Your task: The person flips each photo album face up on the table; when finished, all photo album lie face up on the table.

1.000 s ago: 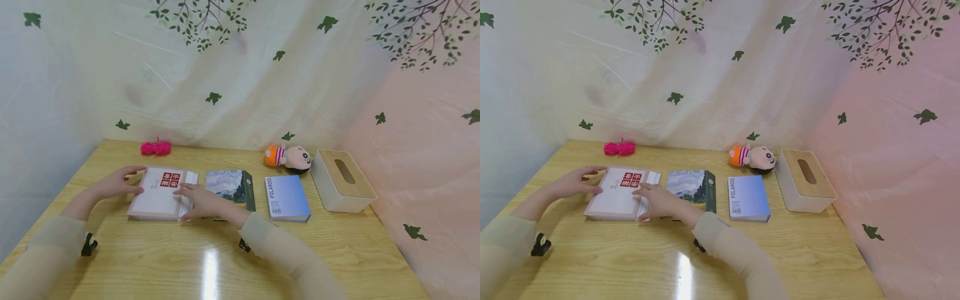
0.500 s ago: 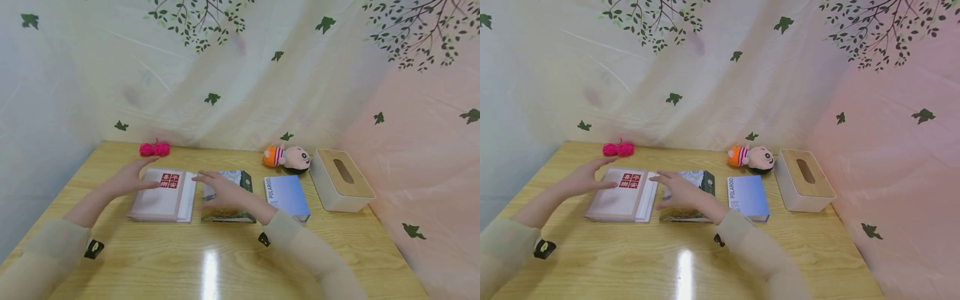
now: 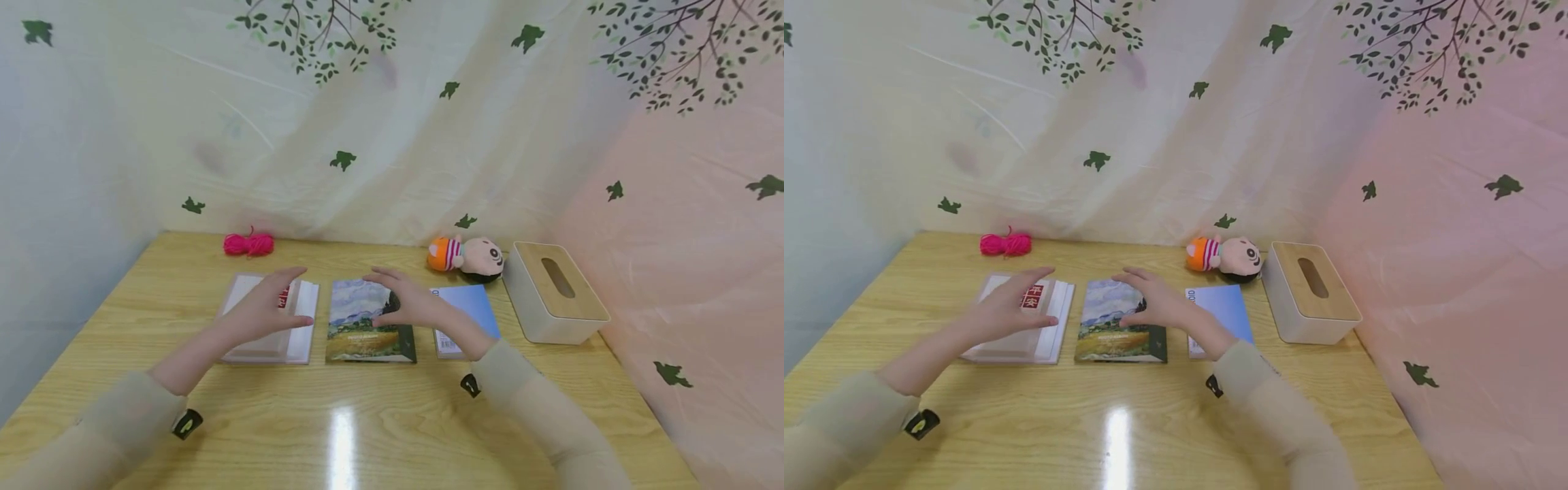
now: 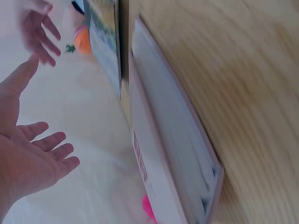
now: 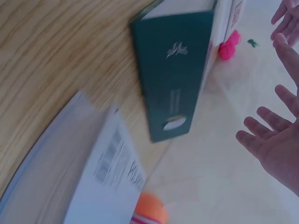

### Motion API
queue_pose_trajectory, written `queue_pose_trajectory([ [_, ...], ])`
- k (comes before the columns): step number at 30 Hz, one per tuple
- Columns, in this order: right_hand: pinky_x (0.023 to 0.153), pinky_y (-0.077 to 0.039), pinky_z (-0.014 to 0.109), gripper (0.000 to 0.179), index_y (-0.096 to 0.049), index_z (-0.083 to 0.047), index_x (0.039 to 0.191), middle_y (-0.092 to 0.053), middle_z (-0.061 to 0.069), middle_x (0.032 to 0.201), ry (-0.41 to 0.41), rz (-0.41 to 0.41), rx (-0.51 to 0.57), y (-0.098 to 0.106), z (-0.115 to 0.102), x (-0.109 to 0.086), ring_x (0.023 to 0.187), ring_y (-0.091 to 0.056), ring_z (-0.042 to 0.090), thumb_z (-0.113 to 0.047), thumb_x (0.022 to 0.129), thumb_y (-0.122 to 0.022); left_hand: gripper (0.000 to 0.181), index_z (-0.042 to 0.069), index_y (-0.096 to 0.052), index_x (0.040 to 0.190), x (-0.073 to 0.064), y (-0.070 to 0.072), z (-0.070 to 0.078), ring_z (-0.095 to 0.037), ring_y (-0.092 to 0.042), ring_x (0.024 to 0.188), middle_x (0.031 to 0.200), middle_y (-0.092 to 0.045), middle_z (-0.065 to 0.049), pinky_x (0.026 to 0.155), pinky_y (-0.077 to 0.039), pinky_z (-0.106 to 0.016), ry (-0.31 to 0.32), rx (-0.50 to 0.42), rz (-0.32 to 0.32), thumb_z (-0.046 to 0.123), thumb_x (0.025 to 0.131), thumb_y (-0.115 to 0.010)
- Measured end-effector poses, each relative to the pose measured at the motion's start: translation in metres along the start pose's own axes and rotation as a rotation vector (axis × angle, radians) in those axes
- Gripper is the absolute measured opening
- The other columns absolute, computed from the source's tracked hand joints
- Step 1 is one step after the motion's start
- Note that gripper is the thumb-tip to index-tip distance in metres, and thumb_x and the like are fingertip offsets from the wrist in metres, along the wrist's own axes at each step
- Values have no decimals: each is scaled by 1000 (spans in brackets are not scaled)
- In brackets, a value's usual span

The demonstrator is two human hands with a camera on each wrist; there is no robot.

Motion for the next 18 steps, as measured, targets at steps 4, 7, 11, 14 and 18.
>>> queue_pose_trajectory([
  [4, 109, -31, 51, 81, -33, -27, 147, -19, 3, 157, -34, -2, 3, 6, 20, -4, 141, -23, 28, -35, 79, -76, 93, 4, -30, 146, 5, -22, 16, -40, -28, 136, 149, -33, -19, 109, -27, -56, -40, -22, 9, 36, 75, -79],
  [7, 109, -30, 53, 81, -35, -23, 146, -23, 8, 155, -27, 11, -4, 12, 31, -5, 140, -25, 32, -34, 78, -78, 95, 8, -29, 147, 9, -39, 24, -37, -29, 137, 150, -32, -15, 110, -26, -54, -58, -34, 3, 39, 73, -80],
  [11, 109, -31, 53, 84, -36, -20, 146, -29, 12, 152, -24, 27, -36, 18, 48, -4, 138, -29, 33, -35, 76, -79, 97, 9, -30, 148, 17, -59, 34, -36, -31, 136, 150, -33, -16, 110, -29, -53, -95, -30, -15, 42, 72, -80],
  [14, 108, -32, 51, 86, -34, -21, 147, -31, 12, 152, -41, 15, -49, 20, 62, -2, 138, -31, 31, -36, 76, -79, 98, 8, -31, 147, 22, -73, 42, -38, -32, 135, 149, -34, -18, 108, -31, -54, -126, -25, -37, 44, 70, -80],
  [18, 108, -34, 50, 87, -30, -26, 148, -29, 9, 152, -78, -37, -45, 16, 79, 1, 138, -30, 30, -39, 76, -77, 98, 9, -34, 146, 27, -87, 49, -39, -35, 133, 148, -35, -19, 105, -34, -56, -156, -6, -64, 47, 68, -81],
])
Point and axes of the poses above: each hand's wrist, its own x-axis towards the middle knuckle, its own y-axis out of the back of the hand, z = x × y, the point moved 10 cm from there along x, towards the middle knuckle
